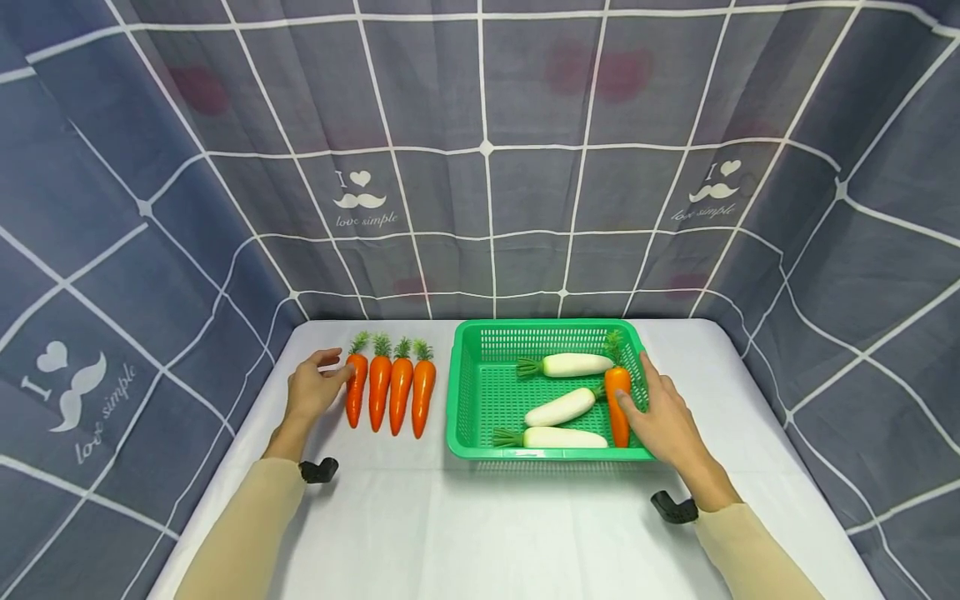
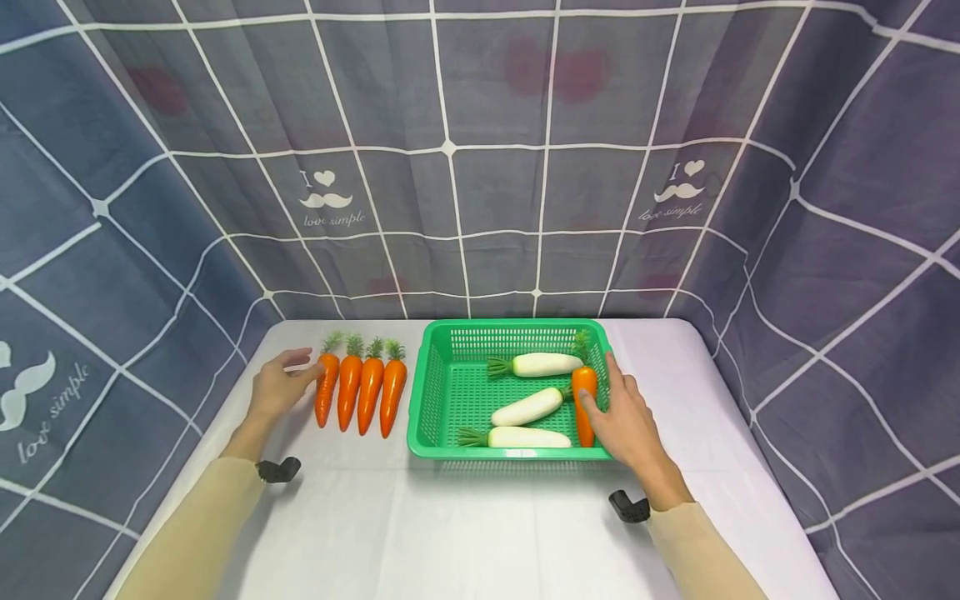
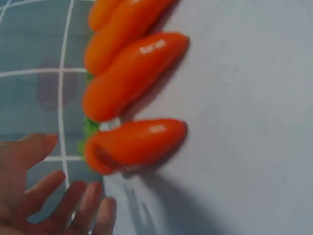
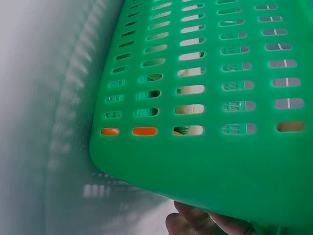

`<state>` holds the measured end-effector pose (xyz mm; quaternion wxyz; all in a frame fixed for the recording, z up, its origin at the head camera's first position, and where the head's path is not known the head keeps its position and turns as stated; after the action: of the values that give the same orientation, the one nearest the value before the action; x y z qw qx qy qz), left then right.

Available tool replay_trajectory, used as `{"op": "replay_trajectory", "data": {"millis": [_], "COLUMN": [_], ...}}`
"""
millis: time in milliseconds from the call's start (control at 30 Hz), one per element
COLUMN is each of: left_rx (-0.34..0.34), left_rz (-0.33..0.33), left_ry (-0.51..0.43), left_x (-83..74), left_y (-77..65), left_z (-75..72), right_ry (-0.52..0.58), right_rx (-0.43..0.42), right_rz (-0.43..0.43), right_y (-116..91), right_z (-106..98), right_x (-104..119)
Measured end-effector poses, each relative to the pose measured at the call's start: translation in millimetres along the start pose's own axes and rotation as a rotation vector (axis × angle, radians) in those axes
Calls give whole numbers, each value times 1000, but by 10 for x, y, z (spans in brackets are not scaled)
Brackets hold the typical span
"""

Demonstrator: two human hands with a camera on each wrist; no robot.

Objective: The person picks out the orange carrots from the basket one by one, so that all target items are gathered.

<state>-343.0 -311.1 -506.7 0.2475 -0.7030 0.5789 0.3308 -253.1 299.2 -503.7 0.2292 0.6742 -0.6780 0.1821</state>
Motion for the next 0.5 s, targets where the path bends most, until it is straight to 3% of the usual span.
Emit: {"op": "replay_trajectory", "data": {"millis": [100,267,500], "left_rx": [-57,-112,-65], "left_rz": [80,218,408], "left_ry": [-14,-36,-66], "left_x": [-191,-641,-1365], "left_y": [-52,-193,-455], "left_z": [-44,-56,69], "right_ry": [-3,-4,-1], "right_rx": [1,3,0], "right_rz": [0,4,-8], "right_y": [-5,-7,5], "right_z": [-16,-24,0], "right_x": [12,5,11]}}
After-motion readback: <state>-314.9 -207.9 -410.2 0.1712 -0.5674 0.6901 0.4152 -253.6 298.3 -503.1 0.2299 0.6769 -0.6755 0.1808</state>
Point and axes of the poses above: each hand's wrist, its own y-axis towards the middle knuckle, its own z-axis out of the palm, x = y × z, the point moved 9 cm from there along y, towards the middle knuckle, and after that the axes turned 2 degrees about -y, right-handed, at the moved point
